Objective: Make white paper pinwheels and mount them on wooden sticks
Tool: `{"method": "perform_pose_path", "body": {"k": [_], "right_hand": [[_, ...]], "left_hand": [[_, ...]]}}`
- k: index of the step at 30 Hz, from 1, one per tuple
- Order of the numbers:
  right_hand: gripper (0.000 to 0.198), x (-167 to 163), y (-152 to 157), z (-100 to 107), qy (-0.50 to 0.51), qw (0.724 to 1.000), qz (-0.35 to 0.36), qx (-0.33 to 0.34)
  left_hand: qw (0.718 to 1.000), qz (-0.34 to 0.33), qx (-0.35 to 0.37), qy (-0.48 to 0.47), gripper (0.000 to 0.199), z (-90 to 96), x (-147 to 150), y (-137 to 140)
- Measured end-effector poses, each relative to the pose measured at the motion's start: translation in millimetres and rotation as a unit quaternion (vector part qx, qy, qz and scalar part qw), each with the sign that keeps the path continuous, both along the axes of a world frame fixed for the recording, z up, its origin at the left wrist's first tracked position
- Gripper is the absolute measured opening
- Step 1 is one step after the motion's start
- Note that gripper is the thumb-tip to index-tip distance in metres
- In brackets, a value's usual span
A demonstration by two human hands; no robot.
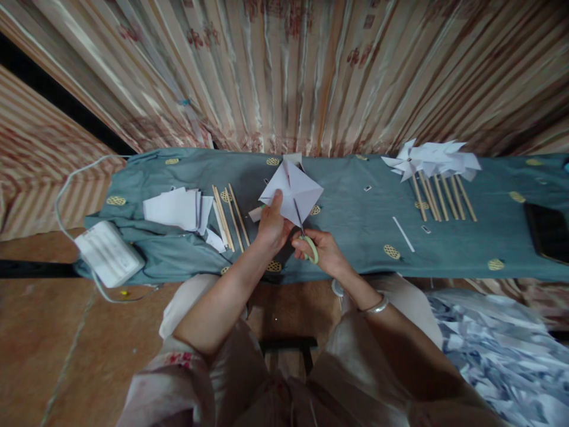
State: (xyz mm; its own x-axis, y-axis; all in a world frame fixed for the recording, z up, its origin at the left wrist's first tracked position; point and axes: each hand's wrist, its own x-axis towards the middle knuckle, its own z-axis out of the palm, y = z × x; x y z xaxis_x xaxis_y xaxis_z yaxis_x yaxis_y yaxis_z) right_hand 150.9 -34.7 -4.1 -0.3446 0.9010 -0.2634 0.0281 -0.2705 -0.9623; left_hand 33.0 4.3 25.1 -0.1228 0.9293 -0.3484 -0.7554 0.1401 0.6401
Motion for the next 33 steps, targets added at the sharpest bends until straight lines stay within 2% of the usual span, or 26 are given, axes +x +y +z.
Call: {"method": "perform_pose_path", "body": {"k": [33], "right_hand": [[0.046, -2.0, 1.5, -0.1, 0.003, 1.0, -0.006, -0.01]], "left_hand": [[1.0, 0.008, -0.01, -0.009, 0.031, 2.6, 0.6, -0.4]]}}
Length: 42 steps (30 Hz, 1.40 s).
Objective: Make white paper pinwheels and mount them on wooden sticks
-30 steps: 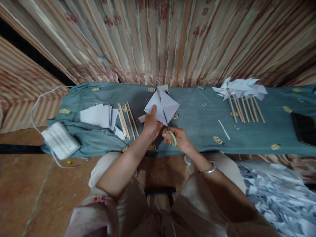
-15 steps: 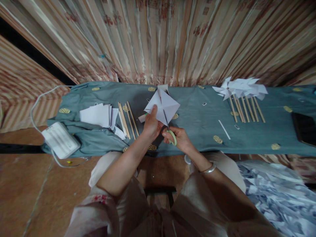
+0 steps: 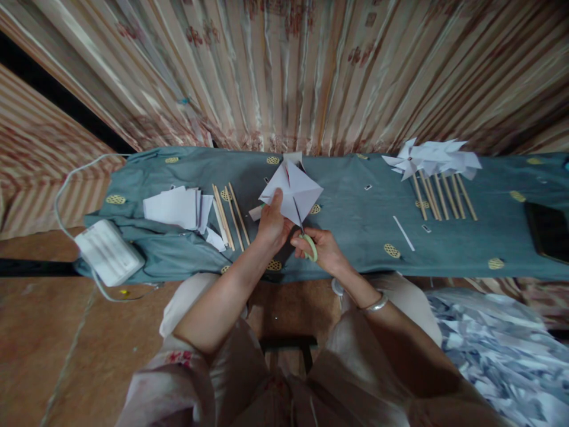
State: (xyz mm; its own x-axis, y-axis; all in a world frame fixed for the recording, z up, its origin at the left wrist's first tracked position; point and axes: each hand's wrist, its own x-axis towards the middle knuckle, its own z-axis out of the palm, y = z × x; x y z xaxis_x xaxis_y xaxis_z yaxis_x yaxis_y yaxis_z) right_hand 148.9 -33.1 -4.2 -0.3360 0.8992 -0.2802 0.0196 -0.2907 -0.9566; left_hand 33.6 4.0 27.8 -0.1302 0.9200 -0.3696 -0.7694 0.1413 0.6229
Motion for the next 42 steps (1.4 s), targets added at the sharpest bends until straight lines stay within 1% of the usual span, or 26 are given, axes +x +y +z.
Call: {"method": "perform_pose_path", "body": {"k": [5, 10, 13, 19, 22, 25, 28, 30, 32, 38, 40, 42], "right_hand": [[0.047, 0.4, 0.1, -0.6, -0.006, 1.0, 0.005, 0.01], [0.048, 1.5, -2.2, -1.5, 0.0, 1.0, 0.029, 0.011], [0.047, 6.1, -4.7, -1.0, 0.006, 0.998, 0.063, 0.003], [0.051, 29.2, -6.4, 5.4, -0.004, 0.989, 0.146, -0.029], [0.053, 45.2, -3.8, 9.1, -0.015, 0.987, 0.157, -0.036], [0.055, 60.3, 0.2, 9.2, -0.026, 0.994, 0.106, -0.016], [0.058, 71.4, 4.9, 4.9, -0.03, 0.999, 0.013, 0.003], [0.06, 75.7, 8.0, 1.5, -0.025, 0.998, -0.049, 0.01], [0.06, 77.5, 11.2, -0.7, -0.012, 0.995, -0.093, 0.013], [0.053, 76.0, 19.4, -3.0, 0.023, 0.985, -0.167, 0.023], [0.048, 74.5, 20.4, -3.7, 0.02, 0.985, -0.171, 0.033], [0.043, 72.4, 20.4, -4.0, 0.018, 0.987, -0.156, 0.038]], "left_hand": [[1.0, -0.001, -0.006, 0.001, 0.033, 1.2, 0.2, 0.3], [1.0, 0.015, -0.001, -0.004, 0.023, -3.0, -4.6, 4.6], [1.0, 0.025, 0.003, -0.003, 0.02, -3.3, -11.7, 8.8], [0.999, 0.048, 0.0, -0.003, 0.023, 3.4, -24.9, 14.5], [0.999, 0.043, -0.01, -0.001, 0.021, 3.7, -27.3, 15.1], [1.0, 0.023, -0.02, 0.005, 0.02, 0.6, -26.6, 14.5], [0.999, -0.002, -0.031, 0.015, 0.017, -2.3, -22.8, 12.4], [0.999, -0.024, -0.029, 0.023, 0.014, -3.2, -18.5, 9.8], [0.998, -0.054, -0.023, 0.03, 0.012, -4.0, -13.2, 6.6], [0.988, -0.138, -0.016, 0.063, 0.011, -14.3, -0.9, -2.2], [0.984, -0.162, -0.012, 0.078, 0.012, -19.7, 0.7, -4.2], [0.978, -0.187, -0.008, 0.095, 0.015, -23.8, 1.7, -5.5]]}}
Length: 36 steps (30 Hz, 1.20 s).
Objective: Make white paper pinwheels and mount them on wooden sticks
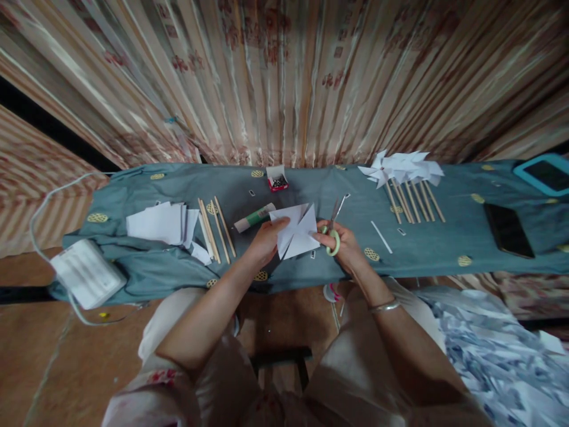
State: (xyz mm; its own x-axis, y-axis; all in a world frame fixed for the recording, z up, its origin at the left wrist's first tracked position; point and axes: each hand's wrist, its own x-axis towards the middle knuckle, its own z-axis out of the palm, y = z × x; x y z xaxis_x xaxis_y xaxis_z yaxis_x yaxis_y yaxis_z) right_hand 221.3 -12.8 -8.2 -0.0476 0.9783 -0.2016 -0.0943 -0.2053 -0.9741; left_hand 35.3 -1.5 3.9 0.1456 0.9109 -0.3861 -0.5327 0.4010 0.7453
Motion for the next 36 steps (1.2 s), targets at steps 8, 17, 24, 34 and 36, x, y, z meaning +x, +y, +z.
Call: {"method": "perform_pose_path", "body": {"k": [8, 17, 24, 34, 36], "right_hand": [[0.044, -12.4, 1.3, -4.4, 0.007, 0.999, -0.021, -0.028], [0.037, -31.1, 4.3, -11.1, 0.091, 0.99, -0.107, -0.014], [0.036, -48.3, 1.4, -7.8, 0.068, 0.996, -0.058, -0.001], [0.042, -50.9, -10.1, 3.4, 0.004, 0.999, 0.045, 0.029], [0.046, -49.3, -14.8, 5.3, 0.004, 0.996, 0.09, 0.007]], "left_hand": [[0.999, -0.006, -0.006, -0.032, 0.036, 10.1, 2.1, 1.1], [0.997, 0.004, 0.058, -0.048, 0.039, 3.7, 16.9, -16.1], [0.992, 0.115, 0.055, -0.006, 0.033, -4.5, 25.9, -15.6], [0.982, 0.178, 0.035, -0.05, 0.015, 4.3, 9.2, 1.1], [0.976, 0.201, 0.037, -0.07, 0.02, 10.9, 3.7, 5.9]]}}
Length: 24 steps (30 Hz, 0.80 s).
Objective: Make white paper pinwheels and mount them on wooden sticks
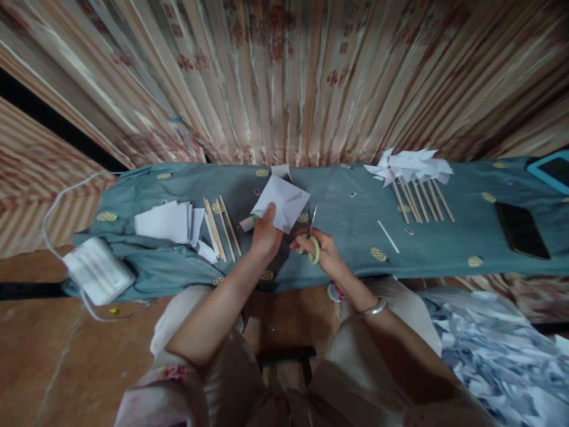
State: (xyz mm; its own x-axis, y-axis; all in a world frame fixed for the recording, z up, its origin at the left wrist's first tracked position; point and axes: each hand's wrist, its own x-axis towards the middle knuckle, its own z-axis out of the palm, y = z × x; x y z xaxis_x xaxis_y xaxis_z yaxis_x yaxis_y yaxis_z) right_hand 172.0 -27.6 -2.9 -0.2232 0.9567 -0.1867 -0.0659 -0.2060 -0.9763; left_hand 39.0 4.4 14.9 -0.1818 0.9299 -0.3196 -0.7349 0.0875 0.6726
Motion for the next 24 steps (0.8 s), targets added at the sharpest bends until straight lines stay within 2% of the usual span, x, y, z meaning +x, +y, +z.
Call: {"method": "perform_pose_path", "body": {"k": [4, 8, 14, 24], "right_hand": [[0.051, 3.3, -7.6, 0.7, -0.019, 0.993, 0.101, -0.05], [0.052, 4.7, -10.7, 2.3, -0.025, 0.987, 0.153, -0.052], [0.05, 2.2, -13.0, 7.4, -0.023, 0.985, 0.164, -0.052], [0.05, 1.3, -12.1, 3.8, -0.012, 0.988, 0.144, -0.051]], "left_hand": [[0.999, 0.028, 0.005, -0.034, 0.029, 13.1, -7.9, 6.3], [0.998, 0.019, -0.017, -0.056, 0.03, 20.8, -9.0, 6.8], [0.996, 0.02, -0.037, -0.076, 0.031, 21.8, -5.0, 5.9], [0.996, 0.016, -0.049, -0.067, 0.03, 19.4, -0.4, 4.5]]}}
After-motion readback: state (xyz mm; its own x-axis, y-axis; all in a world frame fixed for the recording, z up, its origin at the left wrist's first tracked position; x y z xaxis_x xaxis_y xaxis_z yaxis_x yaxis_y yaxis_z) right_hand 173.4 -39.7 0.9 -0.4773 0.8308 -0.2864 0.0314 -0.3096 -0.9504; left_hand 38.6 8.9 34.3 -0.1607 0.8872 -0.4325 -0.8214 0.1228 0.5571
